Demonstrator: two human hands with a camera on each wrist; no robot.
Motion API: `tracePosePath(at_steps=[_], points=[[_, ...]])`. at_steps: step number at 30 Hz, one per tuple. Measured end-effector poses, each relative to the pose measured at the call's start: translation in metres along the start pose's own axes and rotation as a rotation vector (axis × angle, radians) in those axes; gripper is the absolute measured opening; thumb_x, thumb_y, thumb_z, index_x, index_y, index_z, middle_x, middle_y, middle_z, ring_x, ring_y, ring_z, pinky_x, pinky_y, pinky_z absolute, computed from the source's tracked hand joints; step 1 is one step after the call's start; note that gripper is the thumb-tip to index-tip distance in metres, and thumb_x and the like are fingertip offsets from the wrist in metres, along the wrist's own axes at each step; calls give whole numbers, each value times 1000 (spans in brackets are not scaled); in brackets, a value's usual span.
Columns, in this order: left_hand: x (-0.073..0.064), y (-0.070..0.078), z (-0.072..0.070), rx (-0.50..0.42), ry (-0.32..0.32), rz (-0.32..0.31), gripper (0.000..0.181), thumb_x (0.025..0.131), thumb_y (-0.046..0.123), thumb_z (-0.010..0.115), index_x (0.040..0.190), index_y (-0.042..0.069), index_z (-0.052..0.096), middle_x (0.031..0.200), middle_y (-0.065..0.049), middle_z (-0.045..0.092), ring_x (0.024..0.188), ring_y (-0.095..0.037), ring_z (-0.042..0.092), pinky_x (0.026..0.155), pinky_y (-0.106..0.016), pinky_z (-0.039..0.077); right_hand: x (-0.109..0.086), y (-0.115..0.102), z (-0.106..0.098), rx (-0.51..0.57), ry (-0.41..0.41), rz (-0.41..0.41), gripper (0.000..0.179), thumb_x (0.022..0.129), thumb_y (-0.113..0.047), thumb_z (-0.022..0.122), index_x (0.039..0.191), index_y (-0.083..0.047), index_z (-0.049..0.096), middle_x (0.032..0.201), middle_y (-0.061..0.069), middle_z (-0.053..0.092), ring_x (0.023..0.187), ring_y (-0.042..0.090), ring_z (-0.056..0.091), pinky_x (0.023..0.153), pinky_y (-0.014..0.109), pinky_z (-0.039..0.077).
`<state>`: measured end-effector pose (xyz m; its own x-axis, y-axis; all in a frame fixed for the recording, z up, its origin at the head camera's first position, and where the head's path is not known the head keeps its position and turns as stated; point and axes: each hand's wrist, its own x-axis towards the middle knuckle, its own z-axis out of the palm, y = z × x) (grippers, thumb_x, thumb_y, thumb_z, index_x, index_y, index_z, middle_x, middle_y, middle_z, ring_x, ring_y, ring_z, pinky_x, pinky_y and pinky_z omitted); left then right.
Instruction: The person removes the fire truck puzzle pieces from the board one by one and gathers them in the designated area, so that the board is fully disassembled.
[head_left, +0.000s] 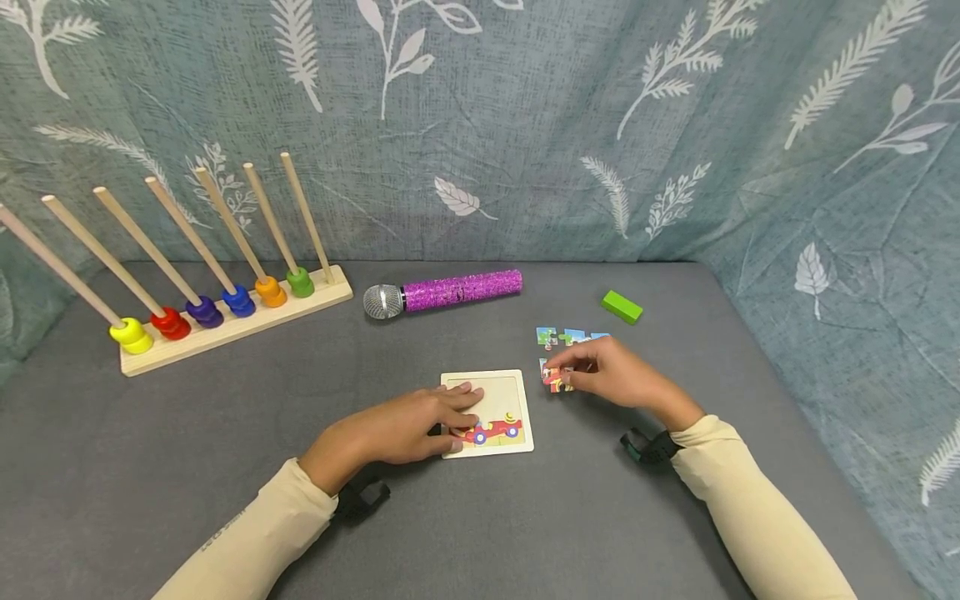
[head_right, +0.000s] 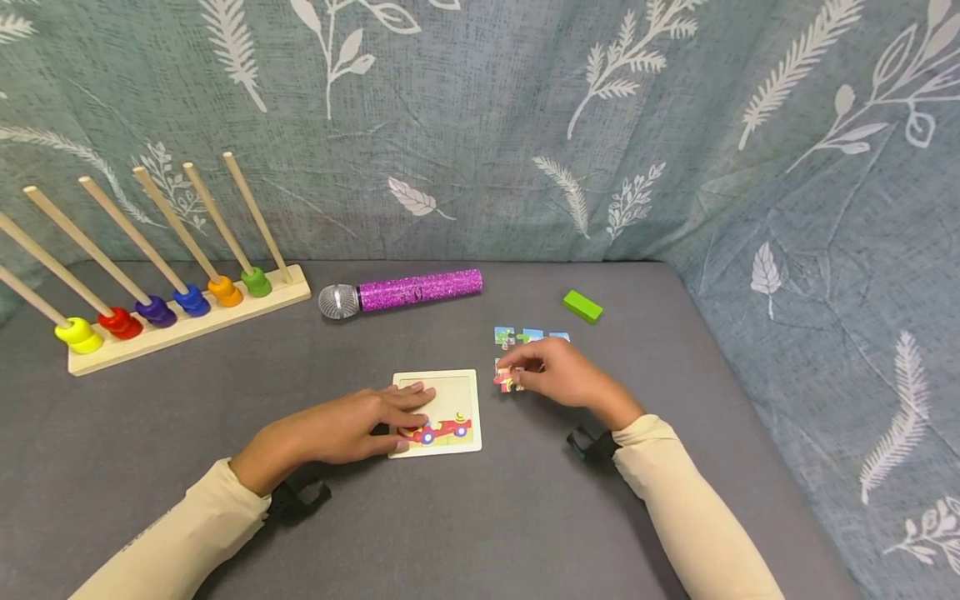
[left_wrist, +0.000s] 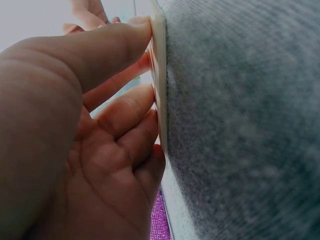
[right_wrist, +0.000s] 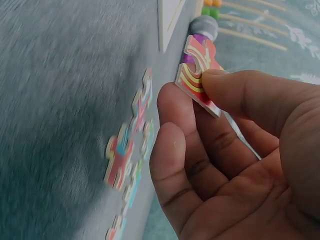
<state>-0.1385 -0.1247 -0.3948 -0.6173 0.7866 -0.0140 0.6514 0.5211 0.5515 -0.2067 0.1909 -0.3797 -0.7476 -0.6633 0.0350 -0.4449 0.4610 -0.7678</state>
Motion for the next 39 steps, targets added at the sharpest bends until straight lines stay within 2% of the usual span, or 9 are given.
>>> tracePosePath(at_steps=[6,11,16,20,24,32,39], points=[[0,0,1,4,9,11,37,93,12,65,129,0,62,148,-17,41,139,-34,33,110,-50,29,-5,10,-9,-15,41,33,18,90,4,61,105,3,71,85,5,69,67,11,56,58,23,44],[0,0,1,0,3,2,37,94,12,64,129,0,62,148,-17,41,140,-33,32,111,-49,28,-9,15,-15,-5,59,32,18,89,6,62,103,3,72,90,6,71,71,11,59,63,24,47],[0,0,0,-10,-7,-7,37,94,12,64,129,1,62,150,-16,39,141,-32,30,111,-49,28,-11,20,-22,17,62,80,20,91,5,61,108,4,72,98,10,72,76,14,63,66,25,50],[0,1,0,-10,-9,-7,37,94,12,64,129,0,62,150,-15,39,141,-32,30,111,-49,28,-14,24,-28,-22,67,105,21,93,3,60,111,3,71,101,11,71,71,12,58,62,25,48],[0,1,0,-7,-10,-11,37,94,13,64,129,0,62,150,-15,39,141,-32,30,111,-49,27,-17,27,-32,-44,74,116,22,94,3,58,113,4,70,94,10,70,64,12,52,57,26,44],[0,1,1,-16,-13,-7,37,94,13,65,128,0,62,149,-15,40,140,-32,31,112,-48,27,-24,38,-35,-27,108,174,22,93,-1,61,113,6,68,88,9,68,69,21,61,59,29,48],[-2,0,1,-21,-10,-17,37,93,13,65,129,0,62,150,-15,39,141,-31,30,111,-48,27,-25,44,-37,-30,126,210,19,94,-3,62,108,5,70,93,10,71,71,18,62,60,29,50]])
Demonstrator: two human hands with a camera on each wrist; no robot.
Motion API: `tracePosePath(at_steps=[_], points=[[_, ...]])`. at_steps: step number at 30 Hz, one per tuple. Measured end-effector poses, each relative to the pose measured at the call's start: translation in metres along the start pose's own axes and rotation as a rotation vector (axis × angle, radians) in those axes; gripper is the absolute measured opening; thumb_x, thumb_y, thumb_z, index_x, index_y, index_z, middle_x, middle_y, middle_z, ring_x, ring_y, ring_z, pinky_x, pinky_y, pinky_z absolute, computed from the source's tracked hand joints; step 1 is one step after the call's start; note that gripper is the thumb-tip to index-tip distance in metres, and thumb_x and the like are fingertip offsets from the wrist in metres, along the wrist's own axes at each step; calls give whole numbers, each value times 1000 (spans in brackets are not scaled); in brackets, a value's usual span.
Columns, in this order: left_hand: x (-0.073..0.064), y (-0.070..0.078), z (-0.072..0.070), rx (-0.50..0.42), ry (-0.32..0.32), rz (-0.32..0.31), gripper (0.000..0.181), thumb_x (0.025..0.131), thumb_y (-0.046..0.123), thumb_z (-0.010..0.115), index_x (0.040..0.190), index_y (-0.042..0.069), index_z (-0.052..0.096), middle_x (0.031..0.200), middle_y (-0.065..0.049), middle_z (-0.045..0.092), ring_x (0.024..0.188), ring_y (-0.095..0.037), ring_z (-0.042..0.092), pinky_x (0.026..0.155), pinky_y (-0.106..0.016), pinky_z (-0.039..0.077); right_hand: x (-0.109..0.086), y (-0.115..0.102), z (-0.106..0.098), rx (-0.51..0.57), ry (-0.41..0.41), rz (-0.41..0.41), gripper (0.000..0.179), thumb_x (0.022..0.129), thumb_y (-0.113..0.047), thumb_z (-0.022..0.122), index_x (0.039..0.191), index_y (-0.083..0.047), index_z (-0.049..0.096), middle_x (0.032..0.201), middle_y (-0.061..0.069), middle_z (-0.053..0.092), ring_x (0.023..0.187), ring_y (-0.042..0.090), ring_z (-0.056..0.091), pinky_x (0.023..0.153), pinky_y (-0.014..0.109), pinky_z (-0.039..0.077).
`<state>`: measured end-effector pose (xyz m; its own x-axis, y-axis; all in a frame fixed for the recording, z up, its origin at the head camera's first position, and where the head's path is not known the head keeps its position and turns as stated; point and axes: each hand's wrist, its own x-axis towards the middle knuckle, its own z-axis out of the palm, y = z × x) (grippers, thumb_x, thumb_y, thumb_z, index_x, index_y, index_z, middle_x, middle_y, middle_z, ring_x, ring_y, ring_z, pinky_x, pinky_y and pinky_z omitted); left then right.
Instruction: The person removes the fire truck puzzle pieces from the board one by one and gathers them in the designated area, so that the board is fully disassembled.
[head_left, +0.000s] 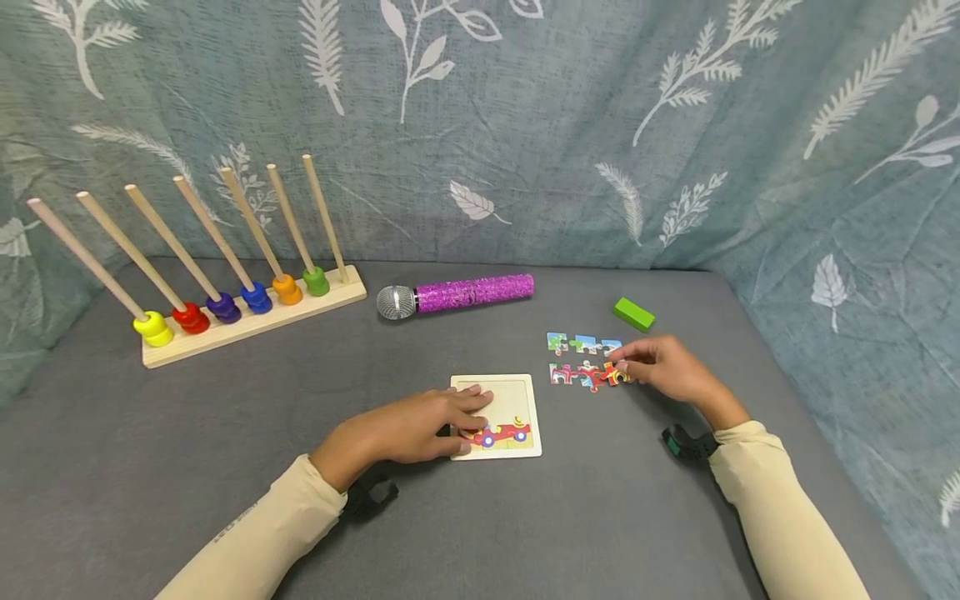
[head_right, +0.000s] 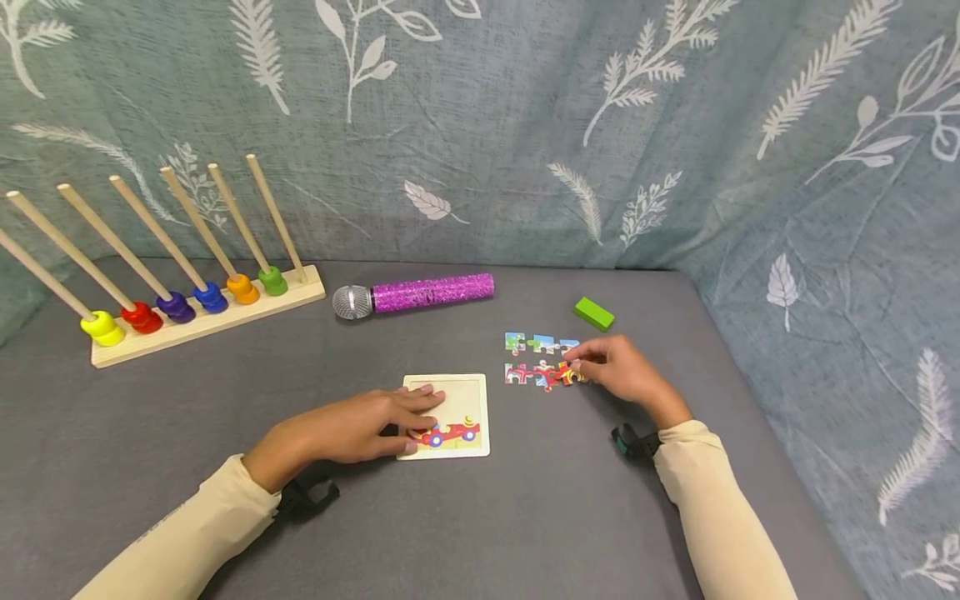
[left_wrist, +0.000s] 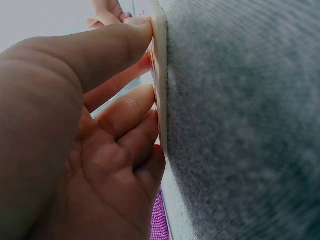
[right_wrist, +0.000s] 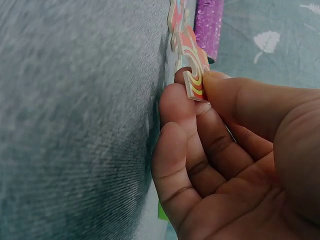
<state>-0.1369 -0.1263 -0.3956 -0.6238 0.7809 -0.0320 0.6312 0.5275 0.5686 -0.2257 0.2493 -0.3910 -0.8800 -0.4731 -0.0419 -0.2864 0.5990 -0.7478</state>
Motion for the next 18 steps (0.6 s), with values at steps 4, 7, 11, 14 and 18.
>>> tracePosePath(at_steps=[4,7,11,14,18], points=[[0,0,1,9,0,-3,37,93,13,65,128,0,62,149,-14,40,140,-31,31,111,-48,28,-1,2,0,-10,0,18,19,93,-3,63,108,5,71,92,10,71,70,18,62,60,29,51],[-1,0,1,5,2,-5,37,93,12,65,128,0,62,149,-15,40,140,-32,30,111,-48,27,0,4,1,-19,9,7,18,92,-2,63,107,5,71,91,7,71,69,17,63,60,28,51],[-1,0,1,7,5,1,37,93,12,65,128,0,62,149,-16,40,140,-32,30,111,-49,28,-1,4,1,-18,13,-6,19,91,-1,64,107,6,71,94,11,71,71,15,64,61,28,53],[0,-1,2,9,5,3,37,93,12,65,128,0,62,149,-15,40,141,-32,30,111,-48,28,-4,4,1,-5,11,5,19,91,0,64,107,9,70,98,16,70,74,12,64,64,27,54],[0,0,2,11,7,1,37,93,12,65,129,0,62,150,-15,39,141,-32,30,111,-48,27,-6,5,-1,1,21,12,20,90,1,64,108,10,69,98,17,70,76,11,65,66,27,54]])
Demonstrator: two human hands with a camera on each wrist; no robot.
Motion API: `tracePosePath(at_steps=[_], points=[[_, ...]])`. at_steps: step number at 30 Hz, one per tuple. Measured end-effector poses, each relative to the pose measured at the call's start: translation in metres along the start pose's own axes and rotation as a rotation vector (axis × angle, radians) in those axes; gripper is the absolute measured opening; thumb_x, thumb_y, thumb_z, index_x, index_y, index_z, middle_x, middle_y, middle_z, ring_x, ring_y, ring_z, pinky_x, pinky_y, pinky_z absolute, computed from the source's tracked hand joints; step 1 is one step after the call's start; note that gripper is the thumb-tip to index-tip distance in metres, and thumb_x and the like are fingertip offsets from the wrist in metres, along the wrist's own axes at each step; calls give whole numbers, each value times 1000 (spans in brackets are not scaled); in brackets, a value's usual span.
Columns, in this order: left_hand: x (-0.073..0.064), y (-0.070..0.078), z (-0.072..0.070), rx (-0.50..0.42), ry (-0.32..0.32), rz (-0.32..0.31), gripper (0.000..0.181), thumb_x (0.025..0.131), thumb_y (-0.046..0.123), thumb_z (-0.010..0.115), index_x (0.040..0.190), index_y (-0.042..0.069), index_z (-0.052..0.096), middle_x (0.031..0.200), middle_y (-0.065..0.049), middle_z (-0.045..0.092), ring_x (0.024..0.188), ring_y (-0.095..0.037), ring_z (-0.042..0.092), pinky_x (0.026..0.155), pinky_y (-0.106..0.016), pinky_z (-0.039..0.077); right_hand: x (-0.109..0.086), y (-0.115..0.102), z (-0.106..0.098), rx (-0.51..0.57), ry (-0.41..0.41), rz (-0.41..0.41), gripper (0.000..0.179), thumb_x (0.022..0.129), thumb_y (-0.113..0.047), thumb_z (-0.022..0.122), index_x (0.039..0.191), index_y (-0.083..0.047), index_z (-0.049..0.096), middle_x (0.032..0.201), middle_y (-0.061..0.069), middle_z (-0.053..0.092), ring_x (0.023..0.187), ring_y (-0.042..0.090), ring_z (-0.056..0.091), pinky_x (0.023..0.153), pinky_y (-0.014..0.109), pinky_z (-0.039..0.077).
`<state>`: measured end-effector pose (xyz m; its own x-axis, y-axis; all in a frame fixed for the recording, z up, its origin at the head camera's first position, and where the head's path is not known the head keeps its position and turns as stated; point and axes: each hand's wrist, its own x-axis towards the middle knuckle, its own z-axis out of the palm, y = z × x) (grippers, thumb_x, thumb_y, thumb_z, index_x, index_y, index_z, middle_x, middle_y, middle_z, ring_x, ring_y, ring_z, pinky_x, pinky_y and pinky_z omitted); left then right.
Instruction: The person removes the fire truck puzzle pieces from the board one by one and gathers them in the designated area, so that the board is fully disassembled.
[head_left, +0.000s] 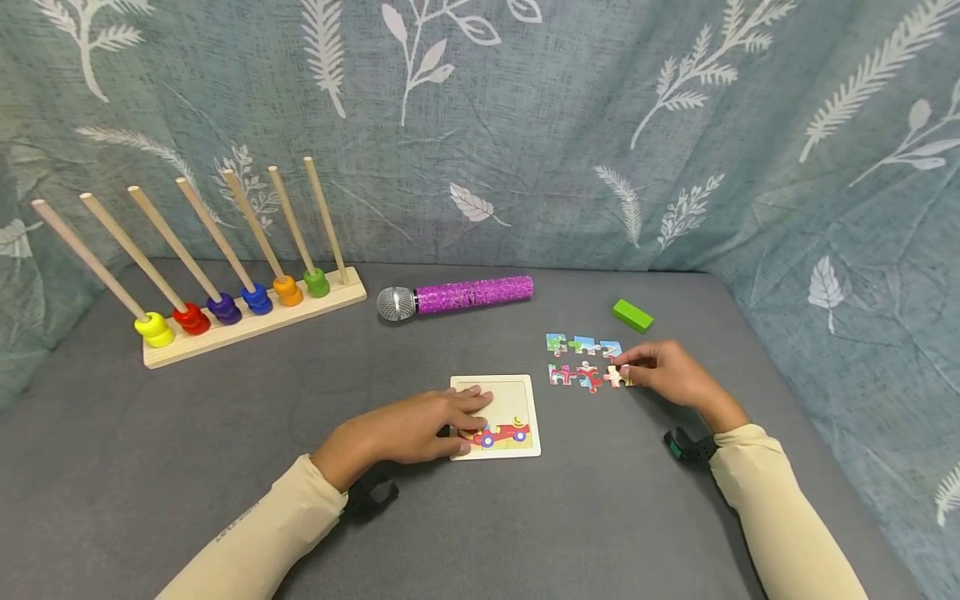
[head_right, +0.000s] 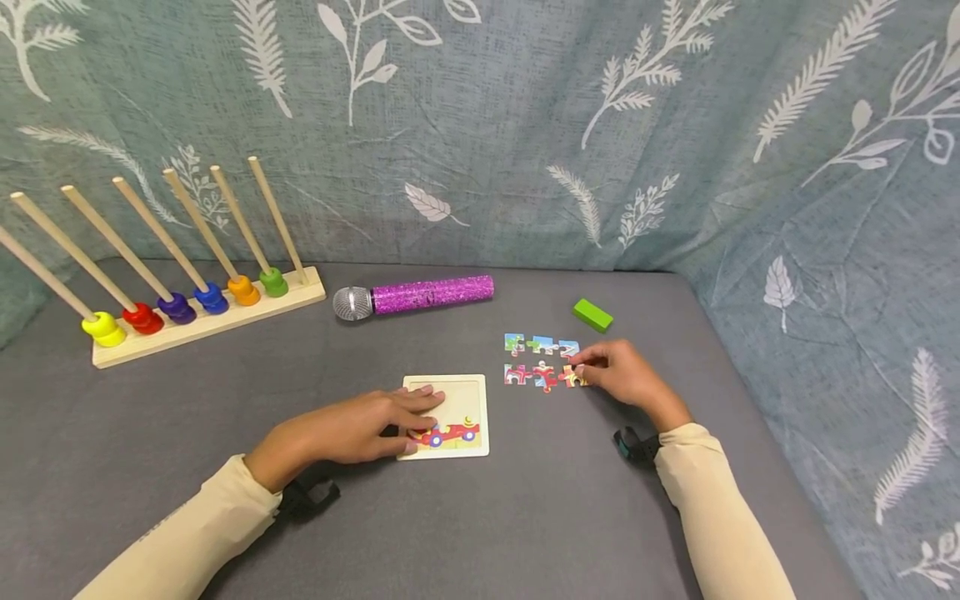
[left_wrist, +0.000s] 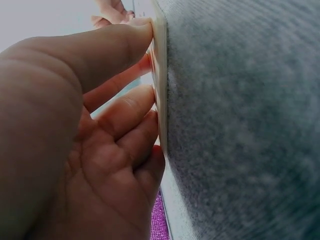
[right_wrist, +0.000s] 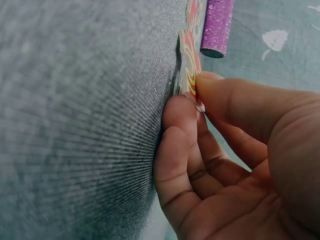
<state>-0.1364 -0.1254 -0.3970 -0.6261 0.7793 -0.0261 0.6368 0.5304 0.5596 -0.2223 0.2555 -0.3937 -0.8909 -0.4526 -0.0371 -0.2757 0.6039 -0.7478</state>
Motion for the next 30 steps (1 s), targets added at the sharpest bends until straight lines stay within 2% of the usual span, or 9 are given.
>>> tracePosePath(at_steps=[10,19,26,30], points=[[1,1,0,-10,5,2,38,93,12,65,128,-1,62,149,-16,40,141,-33,30,111,-49,27,-1,1,-5,-26,23,12,23,90,2,64,111,9,68,96,15,70,73,15,63,62,26,52],[1,0,-1,-30,14,-4,39,91,10,67,128,-3,62,149,-16,40,141,-32,30,110,-49,29,2,-4,-2,17,29,5,21,92,1,62,111,10,68,93,15,71,77,17,65,65,27,53],[2,1,-2,-27,7,-32,53,90,12,69,137,-4,52,151,-14,39,141,-31,30,110,-49,29,5,-17,6,-10,55,-14,21,93,-1,61,110,6,70,96,13,72,82,19,67,67,26,52],[2,0,-3,-37,3,-24,58,87,15,73,137,-4,52,151,-14,38,141,-31,30,111,-49,28,6,-26,12,23,-10,-40,23,92,-2,63,113,7,69,95,12,72,82,19,66,68,26,52]])
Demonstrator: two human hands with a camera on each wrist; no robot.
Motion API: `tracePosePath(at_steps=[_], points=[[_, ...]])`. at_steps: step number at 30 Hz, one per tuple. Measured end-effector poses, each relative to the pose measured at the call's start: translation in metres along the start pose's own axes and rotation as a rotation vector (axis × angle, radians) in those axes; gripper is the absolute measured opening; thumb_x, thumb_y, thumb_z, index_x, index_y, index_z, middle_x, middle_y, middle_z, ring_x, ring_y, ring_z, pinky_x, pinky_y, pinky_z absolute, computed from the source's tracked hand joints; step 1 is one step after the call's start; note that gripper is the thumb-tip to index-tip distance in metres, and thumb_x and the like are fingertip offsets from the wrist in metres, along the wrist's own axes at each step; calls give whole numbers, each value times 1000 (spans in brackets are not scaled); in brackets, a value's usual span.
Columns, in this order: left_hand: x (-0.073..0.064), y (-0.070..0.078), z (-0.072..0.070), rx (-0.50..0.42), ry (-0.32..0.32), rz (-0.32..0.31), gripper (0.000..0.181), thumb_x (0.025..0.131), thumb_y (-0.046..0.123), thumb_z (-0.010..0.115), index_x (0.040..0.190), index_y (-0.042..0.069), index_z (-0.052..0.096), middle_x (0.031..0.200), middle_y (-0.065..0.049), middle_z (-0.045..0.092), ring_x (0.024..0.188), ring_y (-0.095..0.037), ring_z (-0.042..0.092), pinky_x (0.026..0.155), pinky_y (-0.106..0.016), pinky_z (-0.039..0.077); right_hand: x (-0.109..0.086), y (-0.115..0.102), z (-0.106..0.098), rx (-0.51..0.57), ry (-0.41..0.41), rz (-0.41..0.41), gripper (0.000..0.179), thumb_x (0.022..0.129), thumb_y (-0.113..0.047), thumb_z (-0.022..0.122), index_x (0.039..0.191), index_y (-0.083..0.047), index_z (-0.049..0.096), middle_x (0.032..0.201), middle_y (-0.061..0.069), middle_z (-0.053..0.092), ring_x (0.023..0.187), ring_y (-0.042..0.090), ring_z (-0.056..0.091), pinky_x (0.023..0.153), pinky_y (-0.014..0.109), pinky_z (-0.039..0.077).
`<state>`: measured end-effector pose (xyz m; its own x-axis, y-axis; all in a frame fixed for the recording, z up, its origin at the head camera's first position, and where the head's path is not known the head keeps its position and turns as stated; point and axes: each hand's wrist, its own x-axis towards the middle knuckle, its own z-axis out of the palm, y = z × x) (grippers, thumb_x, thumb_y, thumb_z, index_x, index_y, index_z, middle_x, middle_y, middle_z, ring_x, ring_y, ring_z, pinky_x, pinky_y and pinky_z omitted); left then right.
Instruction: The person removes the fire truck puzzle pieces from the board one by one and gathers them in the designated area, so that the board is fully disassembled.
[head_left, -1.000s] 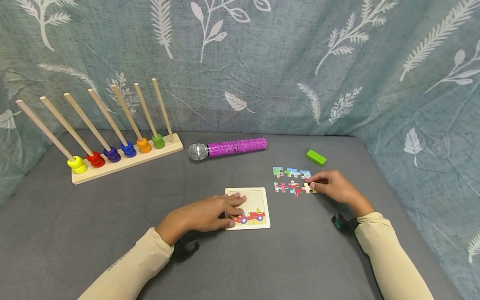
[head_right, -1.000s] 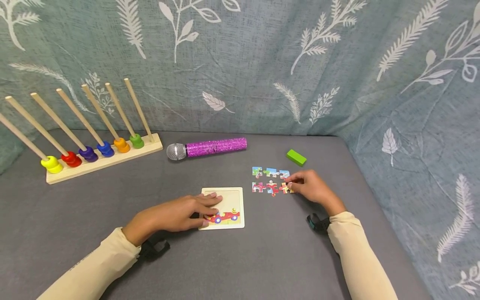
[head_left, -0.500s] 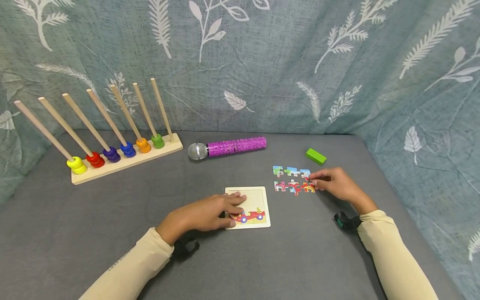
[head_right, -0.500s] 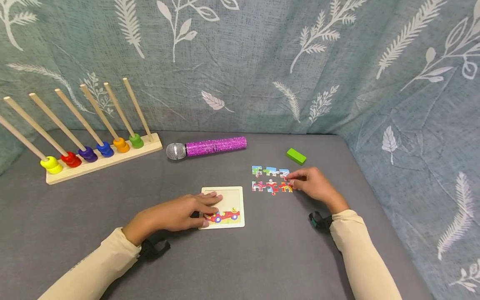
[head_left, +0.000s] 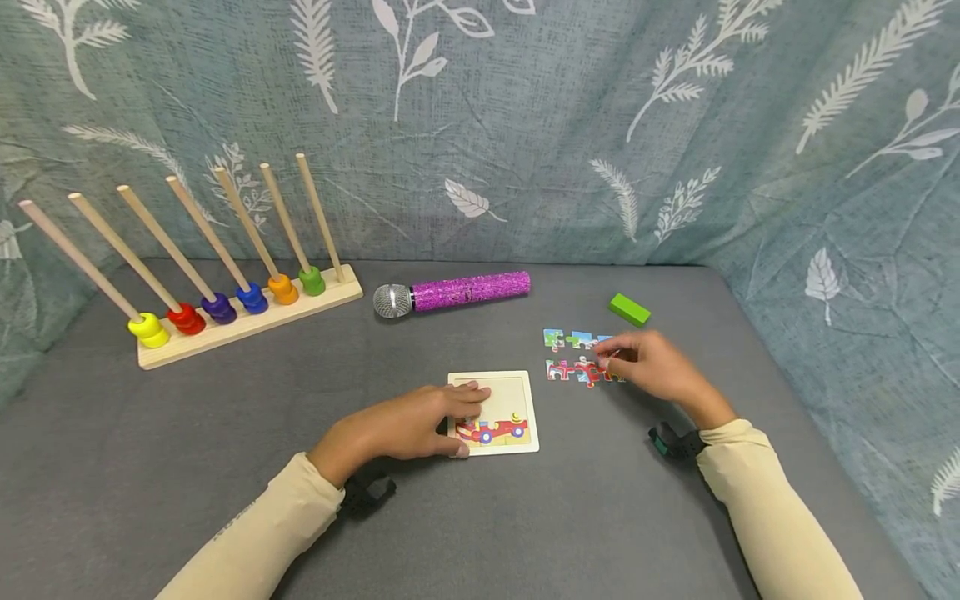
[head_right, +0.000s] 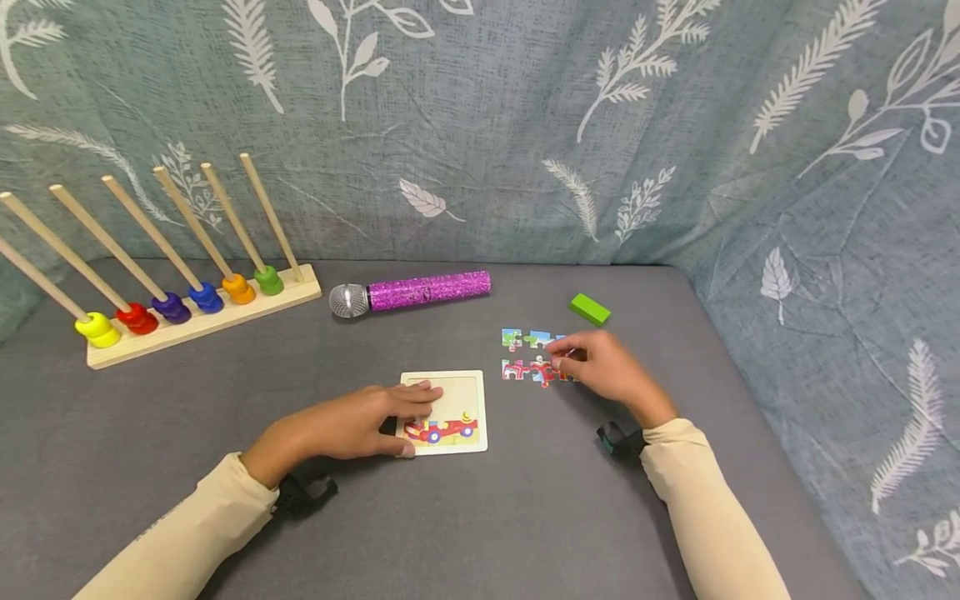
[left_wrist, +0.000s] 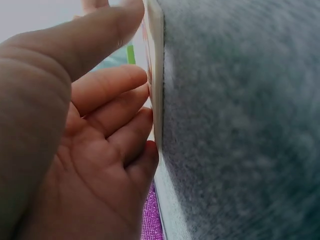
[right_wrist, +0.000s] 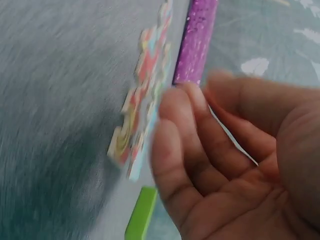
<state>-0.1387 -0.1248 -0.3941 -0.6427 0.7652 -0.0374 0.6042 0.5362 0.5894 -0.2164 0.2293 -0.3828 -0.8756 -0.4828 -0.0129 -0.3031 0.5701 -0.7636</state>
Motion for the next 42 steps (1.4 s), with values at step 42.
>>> tracePosePath(at_steps=[42], points=[[-4,-5,-10,6,-52,-185,90,80,32,81,148,-3,33,158,-14,22,145,-30,16,116,-48,11,20,-68,76,-29,-260,-252,18,92,-5,65,108,-3,73,97,-2,72,74,6,54,63,22,46]])
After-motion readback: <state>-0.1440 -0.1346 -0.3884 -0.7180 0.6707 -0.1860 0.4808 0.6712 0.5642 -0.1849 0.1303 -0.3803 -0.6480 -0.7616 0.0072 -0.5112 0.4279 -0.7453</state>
